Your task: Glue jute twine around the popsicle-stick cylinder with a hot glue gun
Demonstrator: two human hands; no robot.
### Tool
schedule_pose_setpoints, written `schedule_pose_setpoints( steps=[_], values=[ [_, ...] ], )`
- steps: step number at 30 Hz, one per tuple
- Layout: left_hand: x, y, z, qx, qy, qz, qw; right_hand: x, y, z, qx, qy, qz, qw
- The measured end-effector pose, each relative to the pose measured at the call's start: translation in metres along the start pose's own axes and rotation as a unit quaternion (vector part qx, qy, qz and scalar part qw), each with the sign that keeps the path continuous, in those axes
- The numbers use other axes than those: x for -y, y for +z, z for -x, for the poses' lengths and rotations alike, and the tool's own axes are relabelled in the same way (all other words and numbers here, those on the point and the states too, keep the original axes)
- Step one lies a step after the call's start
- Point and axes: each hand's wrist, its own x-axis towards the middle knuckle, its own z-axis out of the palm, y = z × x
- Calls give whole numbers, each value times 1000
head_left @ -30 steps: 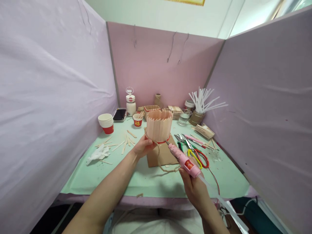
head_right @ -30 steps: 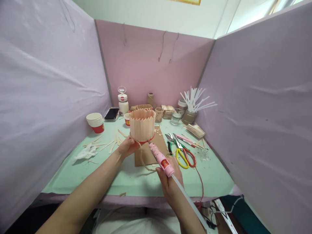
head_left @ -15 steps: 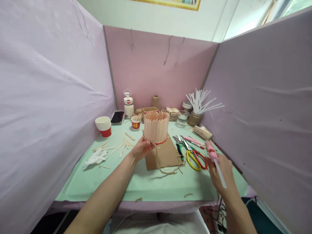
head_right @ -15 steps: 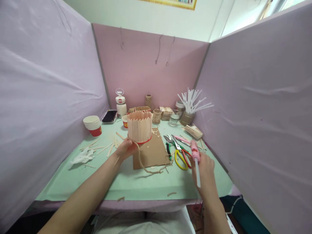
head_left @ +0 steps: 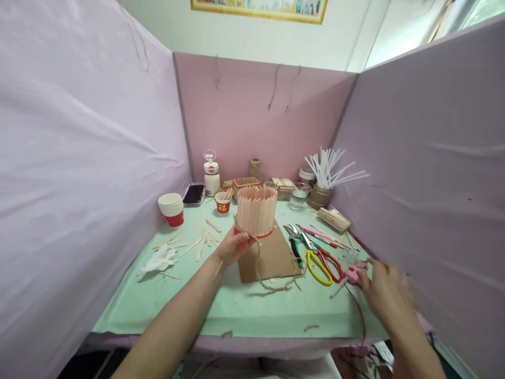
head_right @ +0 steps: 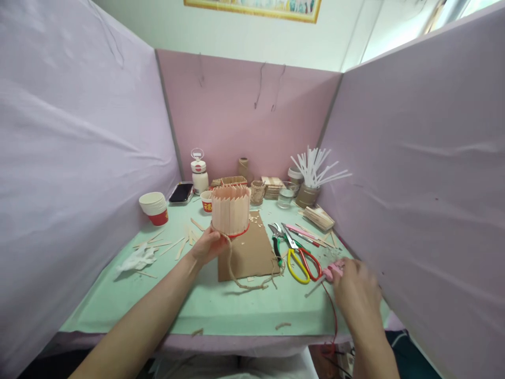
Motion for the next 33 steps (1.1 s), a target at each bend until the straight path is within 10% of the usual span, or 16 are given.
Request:
schedule_pose_setpoints(
  steps=[5,12,20,33],
  values=[
    [4,-5,-1,-8,15,-31,999,113,-14,16,62,-84,-412,905],
    [3,-3,-2,-40,57,-60,996,206,17,33,110,-20,-604,789],
    [3,-1,-2,-52,70,-75,993,193,5,21,-24,-129,-451,883],
    [5,1,-3,-39,44,-65,996,177,-3,1,0,-148,-378,914]
  ],
)
